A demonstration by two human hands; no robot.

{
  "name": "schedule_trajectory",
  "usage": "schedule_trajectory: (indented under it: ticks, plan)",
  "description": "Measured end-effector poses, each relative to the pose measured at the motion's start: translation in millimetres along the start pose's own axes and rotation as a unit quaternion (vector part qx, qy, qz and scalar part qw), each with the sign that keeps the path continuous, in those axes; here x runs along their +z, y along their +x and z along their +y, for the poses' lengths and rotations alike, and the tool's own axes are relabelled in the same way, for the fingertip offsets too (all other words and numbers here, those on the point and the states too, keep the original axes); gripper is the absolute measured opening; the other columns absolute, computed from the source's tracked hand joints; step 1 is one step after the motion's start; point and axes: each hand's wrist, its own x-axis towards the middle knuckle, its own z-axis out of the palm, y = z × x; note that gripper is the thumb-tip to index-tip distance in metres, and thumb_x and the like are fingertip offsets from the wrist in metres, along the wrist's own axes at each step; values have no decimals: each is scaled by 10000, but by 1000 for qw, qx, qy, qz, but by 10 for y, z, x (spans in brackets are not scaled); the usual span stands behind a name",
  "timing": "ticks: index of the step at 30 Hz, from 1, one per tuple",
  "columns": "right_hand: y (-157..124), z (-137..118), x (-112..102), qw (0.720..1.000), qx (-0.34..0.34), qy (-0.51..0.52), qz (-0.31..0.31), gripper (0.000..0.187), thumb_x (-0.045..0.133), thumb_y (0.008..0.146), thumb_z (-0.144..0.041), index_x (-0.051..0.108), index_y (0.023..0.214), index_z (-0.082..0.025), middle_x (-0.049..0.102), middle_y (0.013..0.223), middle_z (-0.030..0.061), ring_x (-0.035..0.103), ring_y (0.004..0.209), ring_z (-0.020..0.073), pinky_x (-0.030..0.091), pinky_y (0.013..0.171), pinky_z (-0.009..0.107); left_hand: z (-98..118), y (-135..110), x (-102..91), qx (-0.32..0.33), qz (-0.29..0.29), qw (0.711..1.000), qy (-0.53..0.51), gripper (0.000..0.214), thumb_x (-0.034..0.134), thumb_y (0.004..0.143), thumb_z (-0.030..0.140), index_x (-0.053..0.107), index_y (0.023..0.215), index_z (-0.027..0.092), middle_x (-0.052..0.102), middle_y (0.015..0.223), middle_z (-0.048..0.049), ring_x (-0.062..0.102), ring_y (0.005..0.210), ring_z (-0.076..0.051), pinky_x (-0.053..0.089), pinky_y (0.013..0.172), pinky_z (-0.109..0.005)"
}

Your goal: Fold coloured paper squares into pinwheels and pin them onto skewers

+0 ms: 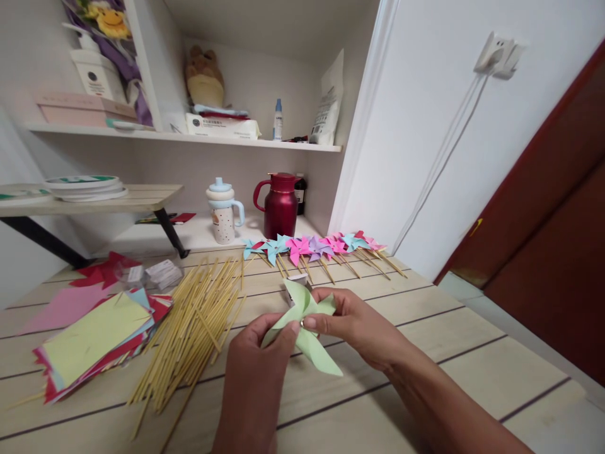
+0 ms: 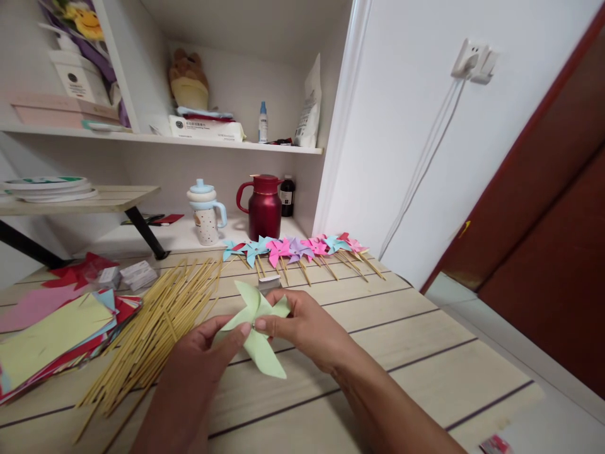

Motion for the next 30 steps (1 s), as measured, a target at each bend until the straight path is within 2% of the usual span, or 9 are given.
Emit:
schedule_trajectory:
  ticks: [11,20,27,30]
  plan:
    - [-10,-38,11,999,-35,16,-26,229,724,819,-381,631,863,-176,645,756,-10,577,719,131,434,720,263,-25,71,5,-29,32,999,-1,294,748,649,372,756,868,175,749,699,-44,665,703,-214,465,656,-282]
    - [-12,-40,22,999,7,45,-30,351,832,693,-328,610,932,-199,612,773,-31,578,709,128,438,700,258,-61,63,15,-20,37,998,-51,360,779,620,394,748,901,171,728,692,-35,652,680,-202,457,626,-277]
    - [4,-32,32,999,3,35,-20,323,827,695,-328,601,878,-189,600,750,-30,567,698,125,440,688,255,-45,52,45,0,56,997,-45,275,776,608,348,754,820,174,714,642,-28,635,630,-189,449,583,-259]
    - [14,-19,39,999,-4,33,-12,348,819,704,-312,588,940,-202,607,768,-28,565,698,125,448,690,259,-104,85,45,1,58,997,-57,292,781,608,365,752,828,174,686,613,-15,624,619,-185,448,576,-261]
